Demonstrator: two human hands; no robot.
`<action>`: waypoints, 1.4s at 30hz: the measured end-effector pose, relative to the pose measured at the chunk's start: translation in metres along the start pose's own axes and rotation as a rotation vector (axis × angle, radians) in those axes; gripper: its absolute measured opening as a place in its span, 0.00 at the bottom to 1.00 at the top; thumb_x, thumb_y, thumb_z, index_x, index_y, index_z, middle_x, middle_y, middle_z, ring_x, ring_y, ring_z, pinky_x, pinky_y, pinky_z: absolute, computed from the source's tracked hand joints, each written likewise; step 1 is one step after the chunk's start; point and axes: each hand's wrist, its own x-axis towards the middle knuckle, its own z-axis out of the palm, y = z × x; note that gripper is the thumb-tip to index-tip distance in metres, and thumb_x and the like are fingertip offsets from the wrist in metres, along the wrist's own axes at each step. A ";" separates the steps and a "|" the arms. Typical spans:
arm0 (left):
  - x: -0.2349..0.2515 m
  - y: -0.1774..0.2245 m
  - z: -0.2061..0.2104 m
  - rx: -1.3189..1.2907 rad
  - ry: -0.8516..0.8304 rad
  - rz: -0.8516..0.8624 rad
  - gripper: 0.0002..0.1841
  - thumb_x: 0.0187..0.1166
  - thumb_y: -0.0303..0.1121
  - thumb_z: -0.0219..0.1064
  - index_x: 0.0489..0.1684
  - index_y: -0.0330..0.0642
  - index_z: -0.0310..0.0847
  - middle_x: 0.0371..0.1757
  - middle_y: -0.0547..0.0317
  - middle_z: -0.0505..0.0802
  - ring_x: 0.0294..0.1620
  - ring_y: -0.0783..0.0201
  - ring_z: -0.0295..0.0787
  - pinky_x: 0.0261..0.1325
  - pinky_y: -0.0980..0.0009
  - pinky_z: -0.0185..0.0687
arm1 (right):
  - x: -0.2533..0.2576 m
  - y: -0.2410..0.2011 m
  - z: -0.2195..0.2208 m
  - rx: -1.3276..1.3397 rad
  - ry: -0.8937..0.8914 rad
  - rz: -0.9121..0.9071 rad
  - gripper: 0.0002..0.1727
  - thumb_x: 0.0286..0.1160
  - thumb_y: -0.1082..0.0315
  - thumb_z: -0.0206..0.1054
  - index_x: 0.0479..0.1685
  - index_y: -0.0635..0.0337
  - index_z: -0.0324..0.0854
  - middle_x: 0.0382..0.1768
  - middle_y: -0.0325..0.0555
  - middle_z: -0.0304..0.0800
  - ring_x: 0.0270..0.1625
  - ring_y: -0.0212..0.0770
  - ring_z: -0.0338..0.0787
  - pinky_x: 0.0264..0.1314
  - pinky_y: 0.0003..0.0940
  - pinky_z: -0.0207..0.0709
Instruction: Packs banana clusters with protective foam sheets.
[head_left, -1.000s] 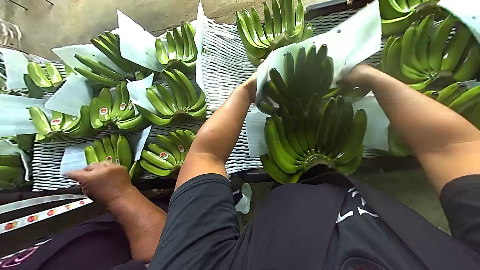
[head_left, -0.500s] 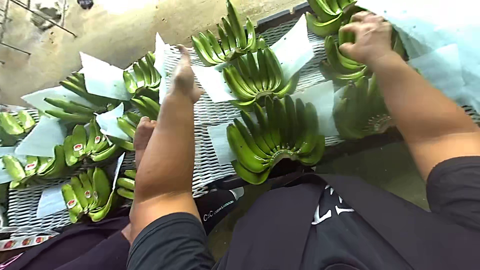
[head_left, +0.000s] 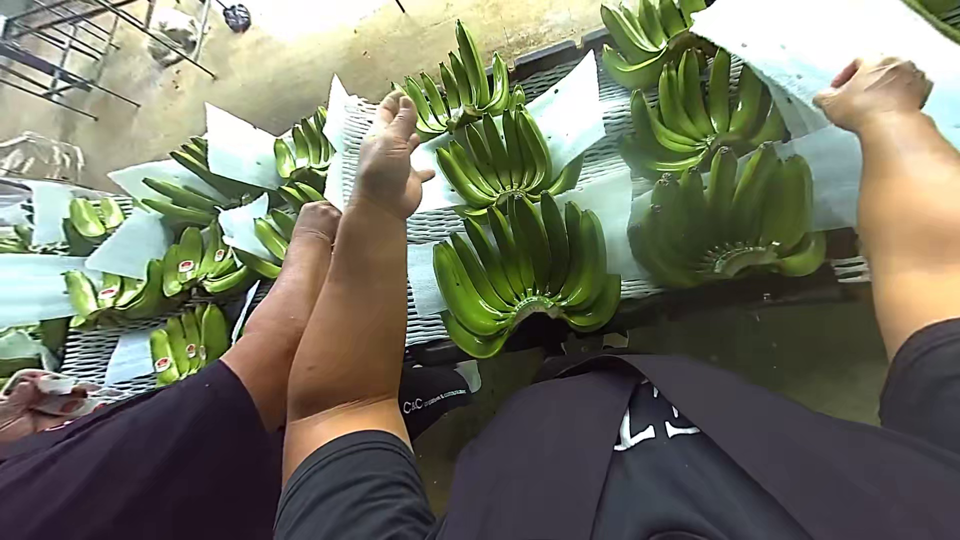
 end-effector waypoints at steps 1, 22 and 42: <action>-0.003 0.001 0.009 0.014 -0.044 0.012 0.29 0.91 0.51 0.53 0.91 0.59 0.57 0.89 0.58 0.67 0.90 0.50 0.58 0.78 0.38 0.65 | 0.001 0.000 0.002 0.022 -0.019 -0.038 0.34 0.73 0.56 0.75 0.73 0.71 0.74 0.74 0.84 0.71 0.78 0.85 0.68 0.70 0.88 0.55; 0.135 -0.020 0.064 -0.306 -0.234 0.570 0.44 0.67 0.11 0.58 0.92 0.31 0.47 0.80 0.39 0.76 0.69 0.60 0.83 0.68 0.64 0.84 | -0.050 -0.396 0.012 1.139 -0.608 -0.638 0.15 0.94 0.59 0.51 0.69 0.57 0.69 0.53 0.41 0.86 0.48 0.34 0.92 0.53 0.33 0.88; 0.389 -0.141 -0.080 -0.374 -0.301 -0.109 0.48 0.83 0.66 0.08 0.91 0.46 0.54 0.76 0.52 0.83 0.72 0.64 0.83 0.71 0.64 0.80 | 0.134 -0.503 0.225 0.652 -0.643 -0.399 0.34 0.87 0.41 0.57 0.81 0.59 0.71 0.73 0.60 0.80 0.74 0.54 0.82 0.78 0.55 0.72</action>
